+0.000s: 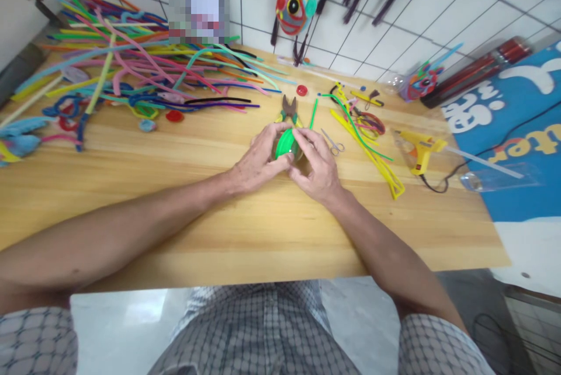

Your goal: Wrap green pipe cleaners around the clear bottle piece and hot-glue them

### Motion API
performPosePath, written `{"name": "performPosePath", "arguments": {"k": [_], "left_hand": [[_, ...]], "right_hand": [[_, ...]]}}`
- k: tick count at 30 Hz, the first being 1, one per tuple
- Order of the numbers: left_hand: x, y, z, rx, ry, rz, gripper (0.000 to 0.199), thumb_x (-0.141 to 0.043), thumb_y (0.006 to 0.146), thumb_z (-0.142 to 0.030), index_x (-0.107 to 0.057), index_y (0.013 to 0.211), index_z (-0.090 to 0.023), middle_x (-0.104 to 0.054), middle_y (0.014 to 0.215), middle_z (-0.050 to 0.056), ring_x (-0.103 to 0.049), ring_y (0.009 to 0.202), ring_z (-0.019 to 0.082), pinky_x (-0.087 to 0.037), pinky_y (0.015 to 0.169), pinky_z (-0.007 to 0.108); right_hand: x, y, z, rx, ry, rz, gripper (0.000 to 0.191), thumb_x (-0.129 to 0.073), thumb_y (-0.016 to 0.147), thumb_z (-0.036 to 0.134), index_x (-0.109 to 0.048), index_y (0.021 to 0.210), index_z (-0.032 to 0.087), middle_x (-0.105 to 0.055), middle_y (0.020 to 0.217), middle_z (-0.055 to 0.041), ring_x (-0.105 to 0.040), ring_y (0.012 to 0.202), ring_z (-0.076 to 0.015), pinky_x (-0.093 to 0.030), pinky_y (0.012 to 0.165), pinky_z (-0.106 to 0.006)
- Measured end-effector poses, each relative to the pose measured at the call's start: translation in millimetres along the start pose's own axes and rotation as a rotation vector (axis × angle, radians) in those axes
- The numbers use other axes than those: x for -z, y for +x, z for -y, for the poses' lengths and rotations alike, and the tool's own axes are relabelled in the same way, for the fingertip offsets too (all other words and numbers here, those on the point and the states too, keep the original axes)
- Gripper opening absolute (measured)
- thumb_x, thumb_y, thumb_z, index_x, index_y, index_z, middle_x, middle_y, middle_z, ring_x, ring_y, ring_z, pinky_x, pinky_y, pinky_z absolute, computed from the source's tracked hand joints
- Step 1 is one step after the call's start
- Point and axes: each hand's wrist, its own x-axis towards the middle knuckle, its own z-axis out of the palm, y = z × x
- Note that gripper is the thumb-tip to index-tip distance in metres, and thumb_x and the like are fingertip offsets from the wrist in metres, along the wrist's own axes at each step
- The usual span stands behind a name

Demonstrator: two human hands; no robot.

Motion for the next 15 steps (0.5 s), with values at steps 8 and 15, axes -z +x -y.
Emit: {"name": "performPosePath", "arguments": {"k": [8,15], "left_hand": [[4.8,-1.5,1.6,-0.022,-0.013,0.053,0.065,-0.063,0.095,-0.042,-0.039,0.153,-0.025,-0.050,0.156,0.014,-0.049,0.146,0.033,-0.040,0.125,0.055],[3.8,-1.5,-1.4,-0.019,0.007,0.044,0.052,-0.049,0.105,-0.045,-0.040,0.152,-0.023,-0.052,0.150,0.015,-0.050,0.142,0.031,-0.040,0.124,0.054]], "right_hand": [[2.2,-0.1,-0.9,-0.009,0.008,-0.011,0.066,-0.066,0.099,0.040,-0.047,0.161,0.026,-0.058,0.150,-0.0168,-0.058,0.138,-0.0364,-0.052,0.117,-0.060],[1.5,0.0,-1.0,-0.005,0.002,-0.007,0.068,-0.065,0.097,0.036,-0.046,0.161,0.025,-0.057,0.151,-0.0170,-0.058,0.138,-0.0352,-0.053,0.116,-0.059]]}}
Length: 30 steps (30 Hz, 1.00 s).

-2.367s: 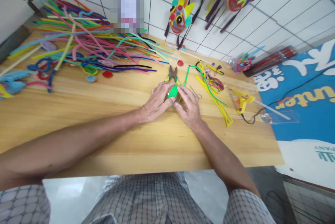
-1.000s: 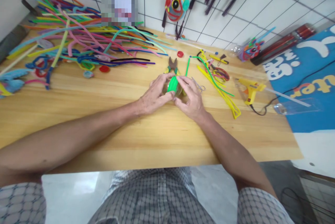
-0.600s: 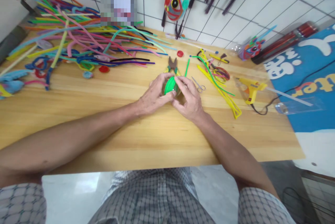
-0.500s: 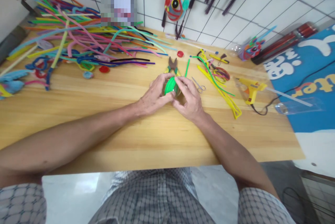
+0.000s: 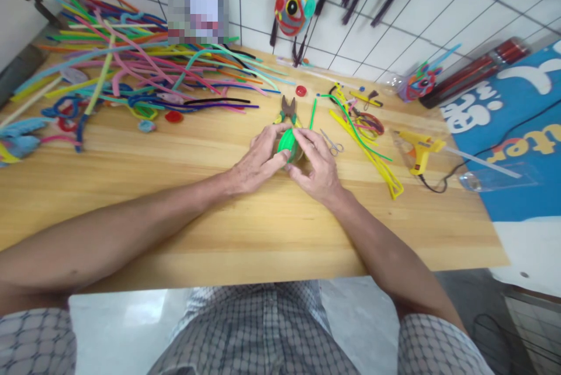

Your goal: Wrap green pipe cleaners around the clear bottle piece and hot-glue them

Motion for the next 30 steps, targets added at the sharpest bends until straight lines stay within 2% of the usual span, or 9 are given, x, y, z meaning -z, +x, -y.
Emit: {"name": "performPosePath", "arguments": {"k": [5,10,15,18,22,30], "left_hand": [[-1.3,-0.7,1.3,-0.023,0.015,-0.011,0.051,-0.046,0.108,-0.048,-0.039,0.153,-0.026,-0.052,0.151,0.014,-0.050,0.142,0.031,-0.038,0.125,0.054],[-3.1,-0.6,0.1,-0.027,0.052,-0.017,0.056,-0.048,0.106,-0.051,-0.039,0.153,-0.021,-0.051,0.154,0.017,-0.048,0.145,0.032,-0.037,0.126,0.055],[-3.1,-1.4,0.5,-0.024,0.032,-0.032,0.060,-0.049,0.107,-0.054,-0.037,0.156,-0.023,-0.047,0.159,0.017,-0.046,0.149,0.031,-0.035,0.127,0.052],[-2.3,-0.9,1.4,-0.036,0.030,-0.042,0.061,-0.050,0.106,-0.056,-0.040,0.156,-0.022,-0.047,0.159,0.016,-0.044,0.151,0.031,-0.033,0.128,0.051],[-1.9,0.3,0.6,-0.042,0.028,-0.041,0.057,-0.051,0.105,-0.051,-0.043,0.151,-0.020,-0.051,0.154,0.016,-0.047,0.146,0.031,-0.036,0.126,0.051],[-1.2,-0.5,-4.9,0.006,0.056,-0.042,0.050,-0.049,0.104,-0.041,-0.043,0.149,-0.020,-0.056,0.147,0.015,-0.053,0.140,0.030,-0.039,0.123,0.053]], "right_hand": [[0.0,0.4,-0.2,-0.010,0.005,0.008,0.069,-0.066,0.096,0.036,-0.046,0.161,0.025,-0.057,0.151,-0.0167,-0.058,0.139,-0.0357,-0.052,0.117,-0.059],[-0.8,-0.6,-0.2,0.010,0.003,-0.018,0.066,-0.066,0.097,0.036,-0.047,0.159,0.024,-0.058,0.150,-0.0168,-0.059,0.138,-0.0347,-0.053,0.116,-0.058],[-2.5,-2.0,-1.9,-0.023,0.015,-0.044,0.070,-0.069,0.096,0.039,-0.042,0.158,0.023,-0.059,0.151,-0.0171,-0.057,0.141,-0.0350,-0.053,0.117,-0.059],[-2.4,-1.1,-1.9,0.008,0.044,-0.073,0.066,-0.071,0.094,0.036,-0.044,0.153,0.024,-0.062,0.148,-0.0168,-0.060,0.139,-0.0342,-0.053,0.116,-0.059],[0.3,1.5,1.1,0.028,0.021,-0.066,0.060,-0.072,0.093,0.033,-0.050,0.148,0.025,-0.064,0.146,-0.0169,-0.061,0.137,-0.0350,-0.051,0.115,-0.062],[-0.2,1.1,1.0,0.058,-0.016,-0.093,0.060,-0.073,0.092,0.034,-0.051,0.147,0.026,-0.063,0.145,-0.0169,-0.060,0.136,-0.0356,-0.051,0.114,-0.063]]}}
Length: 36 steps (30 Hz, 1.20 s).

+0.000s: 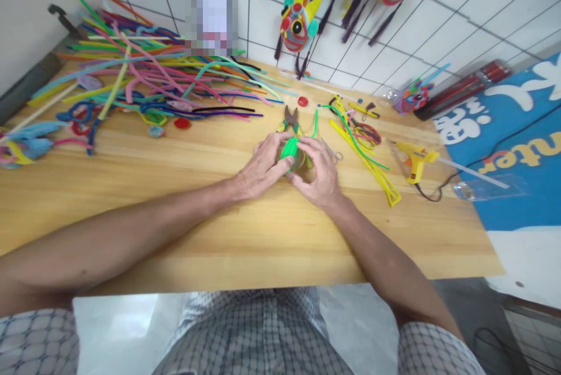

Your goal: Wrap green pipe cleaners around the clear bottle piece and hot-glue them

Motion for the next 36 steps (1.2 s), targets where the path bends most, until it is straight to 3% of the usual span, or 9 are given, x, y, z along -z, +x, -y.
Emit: {"name": "performPosePath", "arguments": {"k": [6,17,25,33,36], "left_hand": [[-0.7,0.3,3.1,-0.035,-0.035,-0.020,0.056,-0.052,0.105,-0.046,-0.042,0.152,-0.020,-0.049,0.155,0.018,-0.046,0.149,0.031,-0.036,0.127,0.051],[-1.0,0.9,0.1,0.007,-0.010,-0.007,0.053,-0.054,0.102,-0.043,-0.044,0.148,-0.018,-0.056,0.149,0.017,-0.052,0.142,0.032,-0.039,0.124,0.053],[-0.4,1.3,3.6,-0.046,-0.024,0.001,0.058,-0.055,0.104,-0.046,-0.040,0.153,-0.020,-0.049,0.156,0.019,-0.045,0.151,0.033,-0.036,0.127,0.054],[-1.1,1.5,2.8,-0.043,-0.005,-0.006,0.057,-0.056,0.101,-0.044,-0.043,0.151,-0.020,-0.051,0.155,0.017,-0.046,0.150,0.032,-0.035,0.127,0.053],[2.0,2.9,-1.2,0.006,-0.031,-0.004,0.051,-0.048,0.104,-0.043,-0.047,0.149,-0.020,-0.056,0.153,0.015,-0.050,0.146,0.031,-0.036,0.126,0.053]], "right_hand": [[1.4,0.0,-1.7,-0.005,-0.013,0.017,0.060,-0.072,0.091,0.031,-0.051,0.147,0.027,-0.062,0.146,-0.0161,-0.059,0.137,-0.0354,-0.050,0.115,-0.063],[2.5,0.5,-0.3,0.019,0.059,0.018,0.064,-0.075,0.091,0.025,-0.050,0.149,0.029,-0.061,0.149,-0.0150,-0.060,0.139,-0.0344,-0.053,0.114,-0.060],[0.0,-0.9,-3.5,-0.019,0.101,0.017,0.067,-0.074,0.091,0.025,-0.047,0.153,0.029,-0.061,0.150,-0.0140,-0.059,0.140,-0.0344,-0.051,0.117,-0.062],[0.3,-0.4,-3.0,-0.021,0.108,0.019,0.066,-0.072,0.092,0.024,-0.048,0.152,0.029,-0.061,0.149,-0.0140,-0.058,0.141,-0.0341,-0.051,0.118,-0.062],[1.1,-0.5,-3.3,-0.021,0.091,0.030,0.068,-0.074,0.091,0.025,-0.047,0.153,0.029,-0.061,0.150,-0.0139,-0.058,0.141,-0.0349,-0.050,0.118,-0.063]]}}
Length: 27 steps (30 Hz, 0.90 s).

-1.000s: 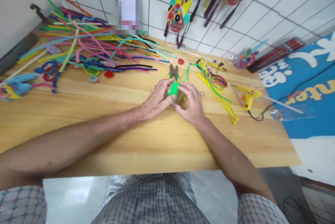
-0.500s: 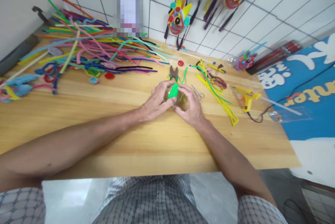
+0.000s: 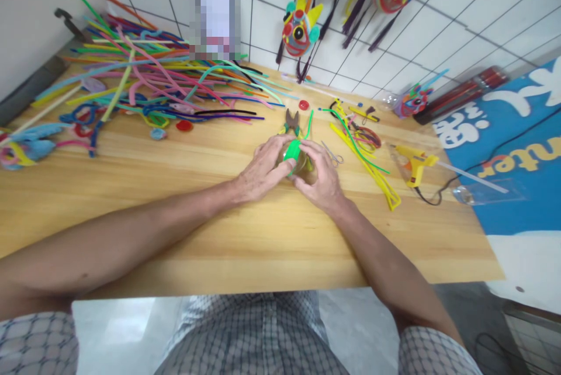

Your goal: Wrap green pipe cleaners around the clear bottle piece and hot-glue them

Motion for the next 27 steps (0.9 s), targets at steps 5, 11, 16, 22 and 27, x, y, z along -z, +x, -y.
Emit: {"name": "performPosePath", "arguments": {"k": [5,11,16,22,27], "left_hand": [[3.7,3.5,-5.1,0.064,-0.036,0.008,0.048,-0.048,0.103,-0.045,-0.051,0.144,-0.020,-0.063,0.144,0.013,-0.059,0.137,0.031,-0.043,0.121,0.053],[2.3,2.8,-3.1,0.057,0.026,0.032,0.056,-0.059,0.096,-0.044,-0.046,0.145,-0.020,-0.061,0.145,0.014,-0.057,0.138,0.033,-0.041,0.122,0.055],[2.3,2.5,-0.1,0.051,0.033,0.050,0.057,-0.057,0.098,-0.044,-0.043,0.148,-0.021,-0.056,0.150,0.015,-0.053,0.142,0.033,-0.039,0.124,0.054],[2.9,2.5,1.1,0.035,-0.007,0.058,0.057,-0.056,0.100,-0.045,-0.043,0.150,-0.022,-0.054,0.151,0.015,-0.050,0.145,0.033,-0.037,0.126,0.054],[2.0,1.7,3.3,0.033,-0.036,0.047,0.056,-0.057,0.101,-0.046,-0.043,0.150,-0.023,-0.054,0.151,0.015,-0.051,0.144,0.031,-0.039,0.124,0.053]], "right_hand": [[1.2,-0.5,-0.4,0.015,-0.043,0.024,0.071,-0.074,0.090,0.024,-0.044,0.155,0.029,-0.060,0.150,-0.0148,-0.058,0.141,-0.0354,-0.051,0.117,-0.063],[1.7,-0.5,1.6,0.005,-0.044,0.039,0.071,-0.072,0.091,0.024,-0.043,0.155,0.030,-0.059,0.151,-0.0141,-0.058,0.141,-0.0350,-0.051,0.117,-0.062],[2.3,0.6,3.1,0.014,-0.036,0.029,0.069,-0.072,0.091,0.023,-0.045,0.154,0.028,-0.060,0.150,-0.0153,-0.058,0.141,-0.0342,-0.052,0.117,-0.062],[1.9,0.4,2.6,0.023,-0.046,0.022,0.068,-0.072,0.091,0.024,-0.045,0.153,0.028,-0.060,0.149,-0.0151,-0.058,0.141,-0.0336,-0.051,0.117,-0.062],[1.6,-0.6,1.0,-0.012,-0.037,0.044,0.068,-0.072,0.092,0.027,-0.045,0.153,0.030,-0.060,0.151,-0.0142,-0.057,0.143,-0.0342,-0.050,0.119,-0.064]]}}
